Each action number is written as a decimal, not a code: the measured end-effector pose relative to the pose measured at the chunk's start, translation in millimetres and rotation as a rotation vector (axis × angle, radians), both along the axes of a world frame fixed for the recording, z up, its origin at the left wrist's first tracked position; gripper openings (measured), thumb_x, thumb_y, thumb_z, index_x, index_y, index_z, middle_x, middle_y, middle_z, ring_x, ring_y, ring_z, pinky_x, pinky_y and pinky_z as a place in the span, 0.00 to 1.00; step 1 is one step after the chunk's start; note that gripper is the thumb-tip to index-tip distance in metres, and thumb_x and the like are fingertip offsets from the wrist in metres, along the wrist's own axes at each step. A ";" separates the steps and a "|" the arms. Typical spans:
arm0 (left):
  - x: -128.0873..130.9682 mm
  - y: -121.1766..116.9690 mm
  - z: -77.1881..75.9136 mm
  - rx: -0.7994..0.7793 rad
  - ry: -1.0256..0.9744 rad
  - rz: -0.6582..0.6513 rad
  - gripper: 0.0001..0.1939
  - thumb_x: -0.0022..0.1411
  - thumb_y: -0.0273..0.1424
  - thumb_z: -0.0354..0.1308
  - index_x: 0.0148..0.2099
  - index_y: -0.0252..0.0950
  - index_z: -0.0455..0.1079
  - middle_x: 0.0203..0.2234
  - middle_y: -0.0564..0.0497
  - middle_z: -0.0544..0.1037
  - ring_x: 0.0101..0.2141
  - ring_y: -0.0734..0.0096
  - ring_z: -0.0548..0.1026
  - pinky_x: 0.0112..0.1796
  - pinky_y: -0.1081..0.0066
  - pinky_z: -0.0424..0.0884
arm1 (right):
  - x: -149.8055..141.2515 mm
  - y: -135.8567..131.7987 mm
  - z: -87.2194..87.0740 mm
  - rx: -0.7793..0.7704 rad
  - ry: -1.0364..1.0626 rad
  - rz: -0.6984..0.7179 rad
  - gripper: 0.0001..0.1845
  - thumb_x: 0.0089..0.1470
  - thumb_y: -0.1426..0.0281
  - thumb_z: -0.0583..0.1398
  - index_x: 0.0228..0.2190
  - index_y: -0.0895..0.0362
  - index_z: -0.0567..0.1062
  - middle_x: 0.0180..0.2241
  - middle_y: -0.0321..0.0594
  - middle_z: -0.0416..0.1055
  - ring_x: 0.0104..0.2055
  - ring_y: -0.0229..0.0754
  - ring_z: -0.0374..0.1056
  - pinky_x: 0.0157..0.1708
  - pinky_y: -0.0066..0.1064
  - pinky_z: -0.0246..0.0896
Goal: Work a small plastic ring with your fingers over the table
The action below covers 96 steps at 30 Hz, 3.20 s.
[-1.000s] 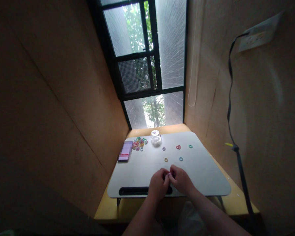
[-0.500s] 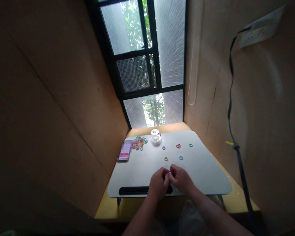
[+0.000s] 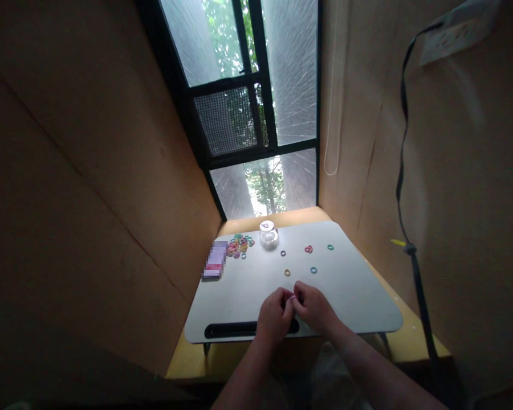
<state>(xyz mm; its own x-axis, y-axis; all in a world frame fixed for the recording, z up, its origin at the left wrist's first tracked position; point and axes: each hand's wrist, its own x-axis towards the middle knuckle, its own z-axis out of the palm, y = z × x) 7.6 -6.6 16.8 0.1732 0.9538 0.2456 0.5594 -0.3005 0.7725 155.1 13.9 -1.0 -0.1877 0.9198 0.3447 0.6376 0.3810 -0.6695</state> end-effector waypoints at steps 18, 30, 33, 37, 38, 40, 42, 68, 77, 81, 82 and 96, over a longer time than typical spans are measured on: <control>0.5 -0.6 2.0 0.002 -0.001 0.005 0.08 0.63 0.31 0.50 0.38 0.38 0.70 0.30 0.52 0.76 0.32 0.70 0.72 0.35 0.71 0.64 | -0.2 0.2 1.7 -0.013 0.009 -0.001 0.05 0.50 0.71 0.54 0.24 0.55 0.62 0.21 0.32 0.63 0.24 0.36 0.57 0.26 0.27 0.45; 1.3 -1.9 3.6 0.006 -0.001 0.008 0.08 0.64 0.30 0.50 0.38 0.38 0.70 0.30 0.53 0.76 0.31 0.71 0.72 0.34 0.71 0.64 | -0.1 -1.6 4.3 -0.008 0.019 -0.001 0.05 0.50 0.71 0.54 0.23 0.54 0.62 0.21 0.32 0.63 0.24 0.36 0.57 0.25 0.27 0.45; 1.0 -1.4 3.0 0.004 0.016 0.007 0.08 0.64 0.30 0.50 0.38 0.38 0.71 0.30 0.52 0.76 0.31 0.71 0.72 0.35 0.71 0.64 | 0.1 -1.6 4.6 -0.013 0.014 0.000 0.05 0.50 0.72 0.54 0.23 0.55 0.62 0.20 0.31 0.63 0.24 0.36 0.57 0.25 0.27 0.44; 1.0 -0.8 3.1 -0.001 0.017 0.006 0.08 0.63 0.30 0.50 0.38 0.38 0.70 0.30 0.52 0.76 0.32 0.71 0.72 0.35 0.72 0.64 | 0.7 -1.7 5.8 -0.019 0.021 0.005 0.06 0.49 0.72 0.54 0.23 0.55 0.62 0.21 0.32 0.63 0.24 0.36 0.57 0.25 0.27 0.44; 1.1 -0.6 3.4 -0.003 0.015 0.007 0.08 0.63 0.30 0.50 0.38 0.38 0.70 0.30 0.52 0.76 0.32 0.71 0.72 0.35 0.72 0.64 | 0.9 -1.7 6.2 -0.023 0.023 0.007 0.06 0.50 0.72 0.54 0.23 0.55 0.62 0.21 0.32 0.63 0.24 0.36 0.57 0.25 0.27 0.44; 1.5 -0.2 4.3 -0.010 0.012 0.004 0.08 0.63 0.30 0.50 0.38 0.37 0.70 0.30 0.52 0.76 0.32 0.70 0.72 0.34 0.72 0.64 | 1.4 -1.6 7.1 -0.034 0.027 0.011 0.06 0.50 0.72 0.54 0.23 0.55 0.62 0.21 0.32 0.63 0.24 0.36 0.57 0.25 0.27 0.45; 2.1 0.6 5.3 -0.018 0.012 -0.001 0.08 0.64 0.30 0.49 0.38 0.37 0.70 0.30 0.52 0.76 0.32 0.70 0.72 0.34 0.71 0.65 | 1.8 -1.2 7.9 -0.045 0.028 0.011 0.06 0.50 0.72 0.55 0.24 0.54 0.62 0.21 0.32 0.63 0.24 0.36 0.57 0.26 0.27 0.45; 0.8 5.1 4.1 -0.040 -0.006 0.005 0.09 0.64 0.32 0.50 0.38 0.38 0.71 0.30 0.52 0.77 0.31 0.71 0.72 0.34 0.72 0.65 | 1.0 3.3 6.3 -0.053 0.038 0.007 0.05 0.50 0.71 0.55 0.24 0.54 0.63 0.21 0.32 0.64 0.24 0.36 0.57 0.25 0.27 0.46; -1.4 2.1 0.4 -0.015 -0.022 0.010 0.08 0.63 0.31 0.51 0.38 0.38 0.71 0.30 0.52 0.77 0.32 0.71 0.72 0.35 0.72 0.65 | -1.3 2.1 0.2 -0.016 0.017 -0.006 0.06 0.50 0.71 0.55 0.24 0.54 0.61 0.21 0.31 0.62 0.24 0.36 0.57 0.25 0.27 0.45; -1.7 1.5 -0.6 -0.006 -0.034 0.013 0.08 0.63 0.31 0.51 0.38 0.38 0.71 0.31 0.53 0.77 0.32 0.71 0.72 0.35 0.72 0.64 | -1.9 3.7 -3.0 -0.006 -0.005 -0.012 0.06 0.50 0.70 0.54 0.24 0.54 0.61 0.21 0.31 0.62 0.24 0.36 0.57 0.25 0.27 0.46; -1.7 1.3 -0.8 -0.005 -0.035 0.013 0.08 0.63 0.31 0.51 0.38 0.38 0.71 0.30 0.53 0.77 0.31 0.72 0.72 0.34 0.72 0.64 | -2.0 3.9 -3.4 -0.003 -0.007 -0.014 0.06 0.50 0.70 0.54 0.24 0.54 0.61 0.21 0.31 0.62 0.24 0.36 0.57 0.25 0.27 0.46; -1.3 0.5 -5.8 0.020 0.005 0.019 0.08 0.63 0.31 0.50 0.37 0.38 0.70 0.30 0.53 0.76 0.32 0.71 0.72 0.34 0.72 0.63 | -2.6 0.8 -1.6 0.024 -0.011 -0.017 0.06 0.50 0.71 0.54 0.23 0.54 0.61 0.20 0.31 0.62 0.24 0.36 0.57 0.25 0.27 0.44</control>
<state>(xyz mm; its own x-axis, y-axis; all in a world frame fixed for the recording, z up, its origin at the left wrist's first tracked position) 6.3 -6.2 11.1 0.1560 0.9518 0.2640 0.5692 -0.3051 0.7635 152.5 14.8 -2.6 -0.1760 0.9143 0.3649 0.6514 0.3860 -0.6532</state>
